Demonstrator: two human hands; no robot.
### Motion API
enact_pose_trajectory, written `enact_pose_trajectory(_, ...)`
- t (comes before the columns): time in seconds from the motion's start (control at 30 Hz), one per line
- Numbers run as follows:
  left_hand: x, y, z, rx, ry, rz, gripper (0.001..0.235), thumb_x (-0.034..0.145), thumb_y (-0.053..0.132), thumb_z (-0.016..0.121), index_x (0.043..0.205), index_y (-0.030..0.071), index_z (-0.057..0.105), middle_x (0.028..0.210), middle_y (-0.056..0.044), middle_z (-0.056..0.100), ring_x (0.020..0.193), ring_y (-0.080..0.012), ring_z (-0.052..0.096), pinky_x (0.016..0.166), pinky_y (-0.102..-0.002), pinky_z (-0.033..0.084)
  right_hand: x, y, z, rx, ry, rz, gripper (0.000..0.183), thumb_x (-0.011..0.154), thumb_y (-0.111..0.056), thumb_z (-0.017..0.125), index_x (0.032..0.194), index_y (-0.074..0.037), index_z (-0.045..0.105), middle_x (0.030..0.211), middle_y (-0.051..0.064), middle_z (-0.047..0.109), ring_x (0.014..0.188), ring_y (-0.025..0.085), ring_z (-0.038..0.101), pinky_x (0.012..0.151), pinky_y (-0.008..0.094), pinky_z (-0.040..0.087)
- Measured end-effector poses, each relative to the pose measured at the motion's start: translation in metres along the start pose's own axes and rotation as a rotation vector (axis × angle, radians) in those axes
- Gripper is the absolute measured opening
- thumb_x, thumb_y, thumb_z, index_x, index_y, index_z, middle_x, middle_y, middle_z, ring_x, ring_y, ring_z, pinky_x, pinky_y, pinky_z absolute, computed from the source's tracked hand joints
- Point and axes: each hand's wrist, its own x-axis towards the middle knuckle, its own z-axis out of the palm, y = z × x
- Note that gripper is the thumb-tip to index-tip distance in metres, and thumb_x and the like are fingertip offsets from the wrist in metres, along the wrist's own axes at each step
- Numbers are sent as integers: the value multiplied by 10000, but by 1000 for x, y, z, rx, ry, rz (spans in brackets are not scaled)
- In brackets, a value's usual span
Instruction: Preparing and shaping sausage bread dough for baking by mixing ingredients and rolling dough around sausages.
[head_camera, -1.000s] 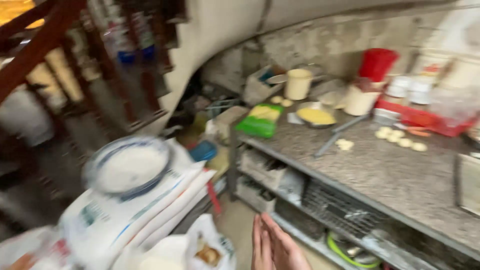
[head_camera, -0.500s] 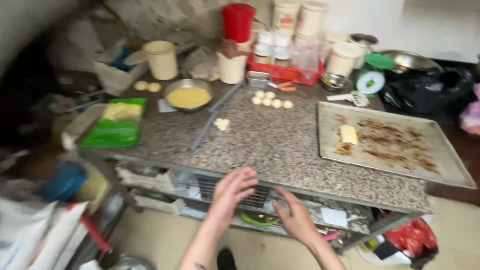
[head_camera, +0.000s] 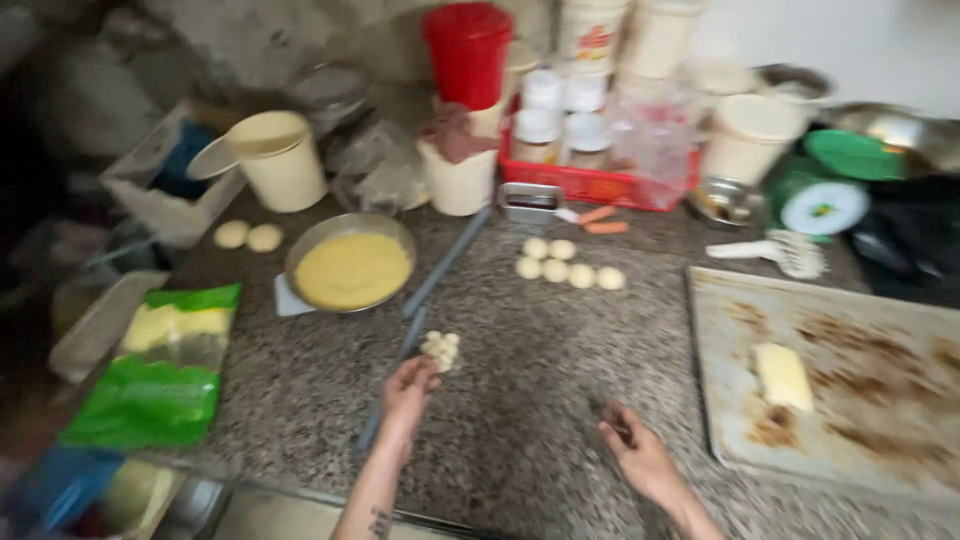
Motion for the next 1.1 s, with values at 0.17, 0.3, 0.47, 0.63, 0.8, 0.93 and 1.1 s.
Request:
enact_pose_trajectory(0.17,32,-20,-30,90,104,151,227,856,82,581,1064,79,671,848,-1,662,738,-108,606,688,-232,465,62,-28,44,-4,-319,117,546,865,-228,519,1378,-116,367,1185,93,632,913,191,684,775,308,521)
enact_pose_trajectory(0.3,16,0,-101,-3,166,151,258,821,-73,531,1042,11,633,946,-93,658,865,-166,623,847,-254,513,79,-105,85,-174,-441,99,504,889,-260,504,1371,-159,394,1142,58,632,912,175,655,752,297,513)
enact_pose_trajectory(0.47,-9,76,-147,915,432,265,304,819,262,491,1045,129,646,903,-72,656,762,-250,616,676,-346,478,121,-133,179,359,-507,-107,340,877,-94,544,1214,-113,589,1014,15,680,767,141,626,607,246,415)
enact_pose_trajectory(0.63,74,98,-159,1253,277,421,200,723,91,515,895,33,599,959,-147,596,859,-356,567,741,-443,468,94,-248,220,454,-651,219,442,889,-210,467,1290,-26,503,1154,163,642,909,270,641,743,352,497)
enact_pose_trajectory(0.8,194,76,-188,1414,133,814,464,718,33,496,1181,36,513,1241,-152,510,1115,-342,491,889,-427,424,134,-275,298,528,-565,315,422,912,-204,435,1292,-43,522,1139,168,658,874,273,636,713,358,491)
enact_pose_trajectory(0.93,181,95,-207,1535,-73,721,469,861,195,482,1300,48,402,1405,-112,356,1299,-276,328,825,-476,444,149,-283,341,515,-515,414,395,923,-214,439,1275,-68,543,1174,109,651,1016,217,602,815,337,466)
enact_pose_trajectory(1.1,152,86,-238,1500,-175,822,460,884,230,507,1271,-14,462,1388,-144,380,1311,-283,302,1001,-455,290,174,-226,405,298,-531,126,369,888,-166,495,1201,2,595,1205,54,639,1081,139,582,929,245,437)
